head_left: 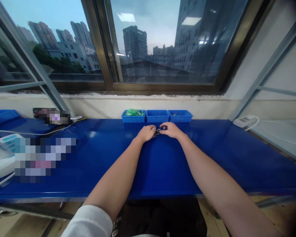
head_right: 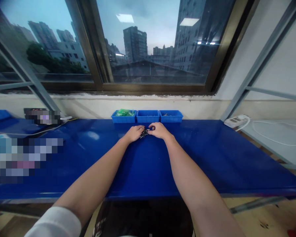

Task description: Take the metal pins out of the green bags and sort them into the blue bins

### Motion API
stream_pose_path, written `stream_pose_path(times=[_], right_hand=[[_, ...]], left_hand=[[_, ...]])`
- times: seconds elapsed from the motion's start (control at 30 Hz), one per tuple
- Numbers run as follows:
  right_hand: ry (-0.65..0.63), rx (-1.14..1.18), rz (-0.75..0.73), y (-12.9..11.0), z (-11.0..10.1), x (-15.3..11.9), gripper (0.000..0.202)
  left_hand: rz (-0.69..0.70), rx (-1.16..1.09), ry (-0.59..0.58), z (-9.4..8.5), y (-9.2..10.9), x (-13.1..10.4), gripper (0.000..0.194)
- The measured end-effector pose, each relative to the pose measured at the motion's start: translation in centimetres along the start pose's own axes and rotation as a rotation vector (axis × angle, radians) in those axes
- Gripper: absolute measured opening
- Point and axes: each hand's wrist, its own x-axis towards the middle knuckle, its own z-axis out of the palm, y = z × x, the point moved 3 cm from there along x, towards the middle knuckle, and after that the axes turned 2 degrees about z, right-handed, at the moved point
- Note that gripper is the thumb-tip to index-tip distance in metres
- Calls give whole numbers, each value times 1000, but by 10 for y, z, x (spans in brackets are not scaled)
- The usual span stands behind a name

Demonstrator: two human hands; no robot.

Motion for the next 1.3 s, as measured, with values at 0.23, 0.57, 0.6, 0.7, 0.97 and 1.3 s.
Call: stream_pose_path(times=[0.23, 0.57, 0.6, 0.7, 0.97, 1.3], right_hand=[[-16, -36, -58, 0, 10, 4, 15], [56, -35, -66, 8, 12, 6, 16], [82, -31, -65, 8, 11, 6, 16], [172, -5, -32, 4, 7, 4, 17], [225, 83, 36, -2, 2, 4, 40], [203, 560, 78, 9, 5, 7, 23]], left_hand=[[60, 114, -9, 4, -3, 4, 39], [77, 127, 29, 9, 5, 2, 38], [83, 113, 36, 9, 6, 2, 37], [115, 63, 71, 7, 10, 3, 35], [222, 33, 261, -4, 14, 5, 24], [159, -33, 357, -10, 5, 4, 17]])
